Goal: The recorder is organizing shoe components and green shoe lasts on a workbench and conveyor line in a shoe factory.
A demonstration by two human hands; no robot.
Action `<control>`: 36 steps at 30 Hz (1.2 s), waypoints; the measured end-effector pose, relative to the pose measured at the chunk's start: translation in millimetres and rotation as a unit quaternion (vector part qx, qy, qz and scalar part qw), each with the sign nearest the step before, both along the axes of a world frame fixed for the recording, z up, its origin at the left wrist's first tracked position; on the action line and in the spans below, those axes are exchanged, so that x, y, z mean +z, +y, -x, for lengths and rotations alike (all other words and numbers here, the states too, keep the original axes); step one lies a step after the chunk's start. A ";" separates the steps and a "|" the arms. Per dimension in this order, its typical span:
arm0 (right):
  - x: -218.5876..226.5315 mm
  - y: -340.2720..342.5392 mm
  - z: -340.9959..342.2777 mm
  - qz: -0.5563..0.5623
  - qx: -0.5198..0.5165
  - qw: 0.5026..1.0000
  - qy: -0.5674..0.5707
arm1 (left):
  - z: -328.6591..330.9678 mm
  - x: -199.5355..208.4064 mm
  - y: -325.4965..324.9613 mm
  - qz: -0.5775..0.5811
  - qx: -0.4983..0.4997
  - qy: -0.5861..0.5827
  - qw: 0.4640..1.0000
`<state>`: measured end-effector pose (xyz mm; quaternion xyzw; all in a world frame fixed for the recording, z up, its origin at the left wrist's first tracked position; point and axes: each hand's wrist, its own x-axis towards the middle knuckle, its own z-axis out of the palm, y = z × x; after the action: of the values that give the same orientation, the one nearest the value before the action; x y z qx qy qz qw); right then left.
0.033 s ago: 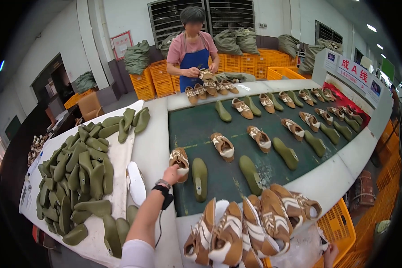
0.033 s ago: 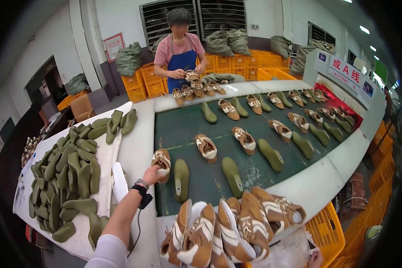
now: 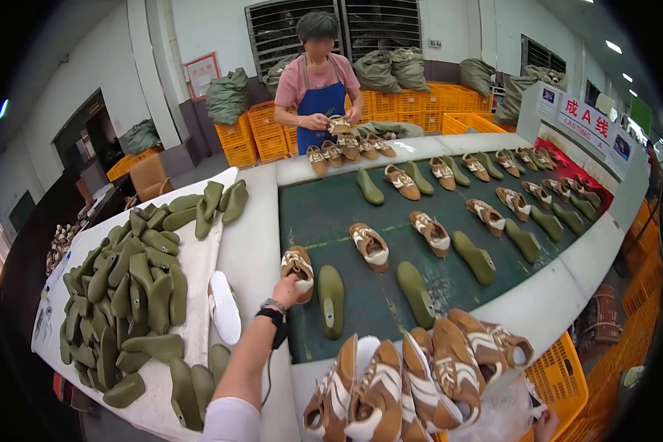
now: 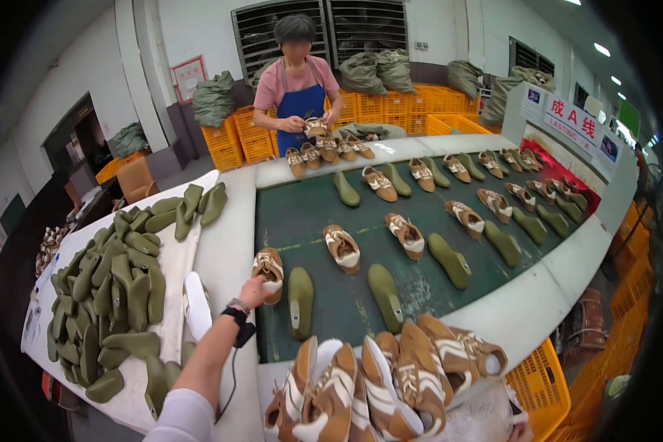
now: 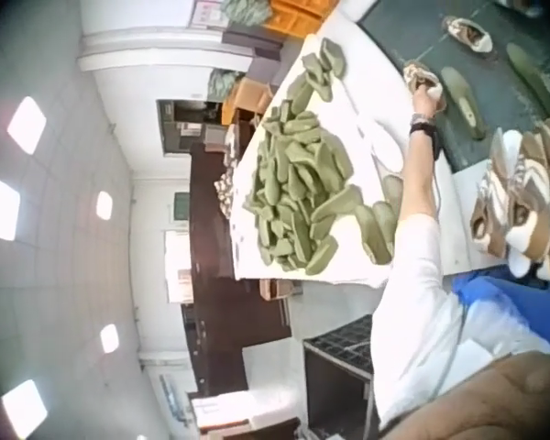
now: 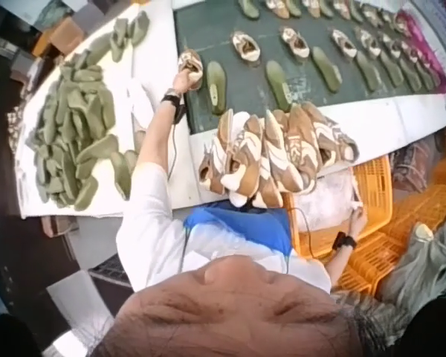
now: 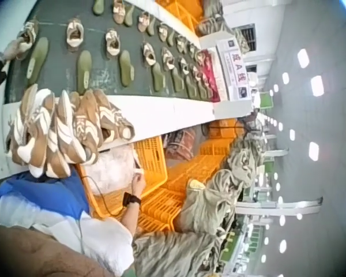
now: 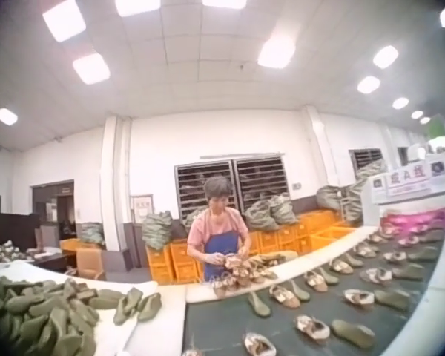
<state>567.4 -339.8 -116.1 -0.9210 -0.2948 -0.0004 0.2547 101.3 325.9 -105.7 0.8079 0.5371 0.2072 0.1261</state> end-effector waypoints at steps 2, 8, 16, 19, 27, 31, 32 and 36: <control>-4.4 -14.2 -4.3 0.063 -0.046 0.996 0.042 | -15.8 -17.7 22.3 0.046 0.034 -0.007 0.998; 4.4 15.5 -11.4 0.037 -0.026 0.999 0.000 | 3.8 -21.4 28.0 -0.020 0.137 0.010 0.990; 20.2 47.0 15.7 0.006 0.016 0.999 0.046 | 155.1 29.1 -29.5 0.203 0.417 -0.037 0.885; 31.0 56.4 21.9 -0.041 0.057 0.997 0.029 | 218.2 5.0 -40.0 0.284 0.335 -0.127 0.890; 79.8 76.9 14.9 -0.324 0.075 0.937 0.109 | 133.7 133.6 -138.0 -0.051 0.023 -0.282 0.958; 199.4 131.7 116.7 -0.360 0.185 0.889 0.213 | 86.6 203.4 -250.1 -0.351 -0.122 -0.174 0.912; 219.5 145.7 147.4 -0.341 0.225 0.876 0.256 | 76.2 207.6 -272.3 -0.417 -0.161 -0.161 0.880; 251.9 199.9 250.9 -0.239 0.532 0.796 0.163 | 50.1 190.4 -346.8 -0.430 -0.251 -0.174 0.850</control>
<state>316.5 -139.9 135.8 -0.5151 -0.6832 0.2152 0.4707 51.2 -20.8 84.7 0.8393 0.1428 0.5158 -0.0952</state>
